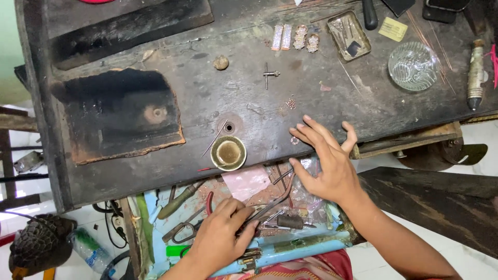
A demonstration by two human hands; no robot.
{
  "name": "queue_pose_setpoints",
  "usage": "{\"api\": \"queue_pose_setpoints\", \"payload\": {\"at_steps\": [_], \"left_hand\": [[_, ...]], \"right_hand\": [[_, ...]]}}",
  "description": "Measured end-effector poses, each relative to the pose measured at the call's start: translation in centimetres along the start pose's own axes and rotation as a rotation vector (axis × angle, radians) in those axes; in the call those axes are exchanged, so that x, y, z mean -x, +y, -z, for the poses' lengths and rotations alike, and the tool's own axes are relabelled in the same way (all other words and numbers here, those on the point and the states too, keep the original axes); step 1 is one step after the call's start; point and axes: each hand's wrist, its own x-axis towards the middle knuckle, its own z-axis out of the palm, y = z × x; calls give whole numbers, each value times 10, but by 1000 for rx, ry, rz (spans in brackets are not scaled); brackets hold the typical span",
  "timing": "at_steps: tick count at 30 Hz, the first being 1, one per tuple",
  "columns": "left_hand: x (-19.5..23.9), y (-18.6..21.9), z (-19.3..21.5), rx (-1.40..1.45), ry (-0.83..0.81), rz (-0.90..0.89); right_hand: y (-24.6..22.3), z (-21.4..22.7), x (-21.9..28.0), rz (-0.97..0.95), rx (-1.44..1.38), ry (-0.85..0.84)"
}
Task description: The person applies flux to a small metal ring using a brush, then uses a blowtorch to heat the ring. The ring is held with tweezers and heated until it glows, then the torch is set aside.
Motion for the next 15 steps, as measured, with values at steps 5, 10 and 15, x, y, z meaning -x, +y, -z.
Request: {"api": "queue_pose_setpoints", "payload": {"at_steps": [5,10,15], "left_hand": [[-7,6,14,12,160,-97],[-11,10,25,72,184,-120],[-14,14,26,119,147,-114]], "right_hand": [[1,4,1,56,44,21],[0,9,-1,88,76,11],[2,10,-2,104,93,2]]}}
